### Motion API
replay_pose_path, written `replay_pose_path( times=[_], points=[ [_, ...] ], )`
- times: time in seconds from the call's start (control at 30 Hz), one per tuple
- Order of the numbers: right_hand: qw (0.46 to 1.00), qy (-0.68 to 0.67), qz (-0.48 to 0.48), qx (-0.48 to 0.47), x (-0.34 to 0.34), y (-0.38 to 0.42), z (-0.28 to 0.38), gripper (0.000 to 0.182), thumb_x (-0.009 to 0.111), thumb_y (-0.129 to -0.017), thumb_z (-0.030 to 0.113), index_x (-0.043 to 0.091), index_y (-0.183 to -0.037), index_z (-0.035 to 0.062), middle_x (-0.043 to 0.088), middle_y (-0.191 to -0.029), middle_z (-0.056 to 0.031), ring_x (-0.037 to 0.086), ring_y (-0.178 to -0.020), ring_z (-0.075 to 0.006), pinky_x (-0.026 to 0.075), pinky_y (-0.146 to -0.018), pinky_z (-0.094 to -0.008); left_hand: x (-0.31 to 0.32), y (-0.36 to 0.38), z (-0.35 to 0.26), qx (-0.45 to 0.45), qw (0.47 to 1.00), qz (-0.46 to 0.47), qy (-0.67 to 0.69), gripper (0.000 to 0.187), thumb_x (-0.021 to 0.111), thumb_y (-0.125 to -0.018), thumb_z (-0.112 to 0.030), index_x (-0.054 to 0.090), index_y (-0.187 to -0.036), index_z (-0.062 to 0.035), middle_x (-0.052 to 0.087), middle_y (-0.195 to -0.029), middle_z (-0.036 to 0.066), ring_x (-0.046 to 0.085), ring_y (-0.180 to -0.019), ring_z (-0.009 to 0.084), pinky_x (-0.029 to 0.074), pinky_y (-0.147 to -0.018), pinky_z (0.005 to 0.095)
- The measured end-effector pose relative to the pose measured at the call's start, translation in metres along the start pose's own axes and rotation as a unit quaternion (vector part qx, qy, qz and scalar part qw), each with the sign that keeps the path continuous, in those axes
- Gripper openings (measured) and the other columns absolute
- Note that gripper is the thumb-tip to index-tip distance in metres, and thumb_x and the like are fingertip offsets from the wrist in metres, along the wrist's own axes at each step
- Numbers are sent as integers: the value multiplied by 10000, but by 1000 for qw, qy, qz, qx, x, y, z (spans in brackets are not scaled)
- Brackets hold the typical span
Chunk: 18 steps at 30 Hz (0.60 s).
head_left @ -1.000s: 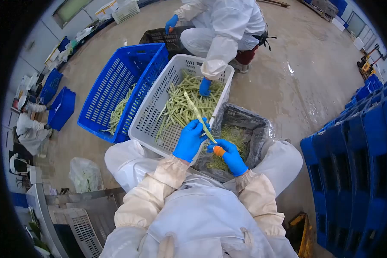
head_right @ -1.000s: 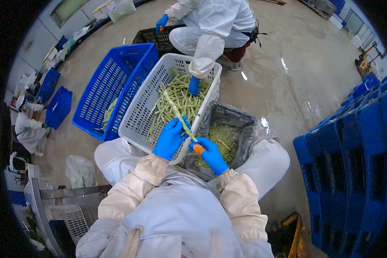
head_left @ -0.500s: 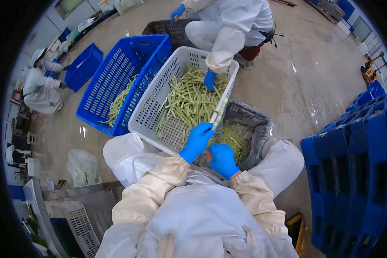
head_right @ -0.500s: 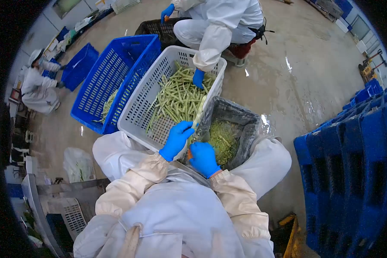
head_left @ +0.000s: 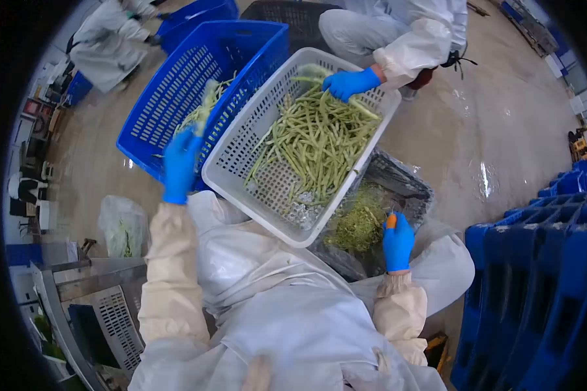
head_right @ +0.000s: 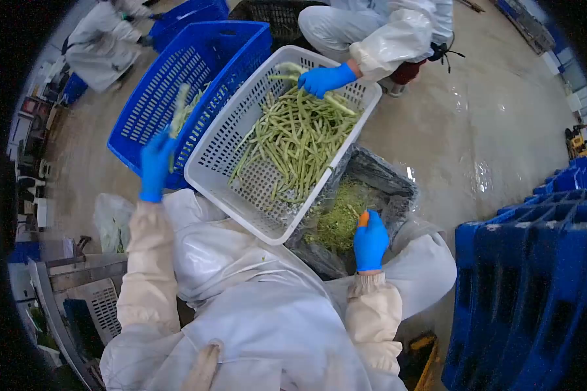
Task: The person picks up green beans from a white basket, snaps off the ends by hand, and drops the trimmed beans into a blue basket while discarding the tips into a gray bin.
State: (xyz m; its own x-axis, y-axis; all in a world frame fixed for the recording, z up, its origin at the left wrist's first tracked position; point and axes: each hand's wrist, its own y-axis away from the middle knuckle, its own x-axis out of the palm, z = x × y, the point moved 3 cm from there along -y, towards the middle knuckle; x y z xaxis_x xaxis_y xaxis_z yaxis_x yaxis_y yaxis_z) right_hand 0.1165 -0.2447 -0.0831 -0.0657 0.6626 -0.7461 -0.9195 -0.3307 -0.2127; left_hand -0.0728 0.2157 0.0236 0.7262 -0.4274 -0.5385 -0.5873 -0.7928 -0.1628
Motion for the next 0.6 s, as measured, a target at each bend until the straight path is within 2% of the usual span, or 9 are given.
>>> replay_pose_path(
  times=[0.07,0.1,0.2,0.23,0.27,0.3,0.37,0.47,0.6],
  points=[
    [993,107,57,8,11,7,-3,164,572,-829,194,569,-778,38,600,-709,-192,597,-602,-330,446,-513,-423,-22,-25,-20,206,901,-207,-322,322,579,-832,-143,571,-1120,1,614,-972,171,572,-926,300,436,-816,390],
    [971,213,106,15,17,11,-5,176,581,-814,199,556,-745,39,603,-701,-190,597,-599,-336,450,-510,-435,-13,-32,-15,201,900,-205,-327,322,579,-832,-143,571,-1120,1,614,-972,171,572,-926,300,436,-816,390],
    [957,232,175,21,15,1,12,175,613,-770,213,547,-720,59,593,-662,-166,596,-597,-335,445,-505,-444,72,-37,-2,201,962,69,-171,325,594,-805,-160,572,-1091,-8,595,-999,202,546,-980,362,430,-842,418],
    [951,238,198,27,16,-2,18,168,621,-761,210,549,-716,66,590,-657,-157,592,-590,-335,443,-506,-443,127,-28,76,48,987,124,-94,345,592,-794,-222,582,-1070,-16,597,-1014,204,557,-958,369,440,-841,424],
    [949,241,203,29,21,-2,16,168,621,-761,210,549,-716,66,590,-657,-157,592,-590,-335,443,-506,-443,165,-4,36,7,942,284,-177,341,565,-799,-278,604,-1040,-39,606,-1005,199,576,-919,363,451,-825,440],
    [956,208,209,2,27,-2,14,159,632,-748,208,566,-749,63,591,-671,-157,590,-604,-335,444,-526,-437,213,15,70,96,892,387,-211,322,534,-806,-291,627,-1013,-62,612,-984,205,583,-906,359,457,-812,447],
    [959,178,218,-21,34,-2,13,164,644,-735,206,584,-783,61,591,-685,-158,587,-618,-335,445,-547,-432,276,58,85,9,785,558,-270,275,528,-753,-219,661,-949,-78,629,-932,200,605,-863,368,480,-761,453],
    [967,94,233,-43,43,-1,18,295,653,-726,184,606,-983,48,587,-786,-173,577,-700,-333,440,-624,-431,348,114,143,77,769,567,-285,261,518,-730,-168,674,-914,-70,640,-910,194,621,-838,367,494,-735,451],
    [956,56,286,-29,47,-4,26,243,630,-751,165,603,-958,41,586,-772,-165,575,-690,-336,438,-613,-430,402,149,170,37,802,498,-328,247,519,-737,-139,681,-909,-69,645,-916,187,630,-852,357,502,-729,446]
  ],
)
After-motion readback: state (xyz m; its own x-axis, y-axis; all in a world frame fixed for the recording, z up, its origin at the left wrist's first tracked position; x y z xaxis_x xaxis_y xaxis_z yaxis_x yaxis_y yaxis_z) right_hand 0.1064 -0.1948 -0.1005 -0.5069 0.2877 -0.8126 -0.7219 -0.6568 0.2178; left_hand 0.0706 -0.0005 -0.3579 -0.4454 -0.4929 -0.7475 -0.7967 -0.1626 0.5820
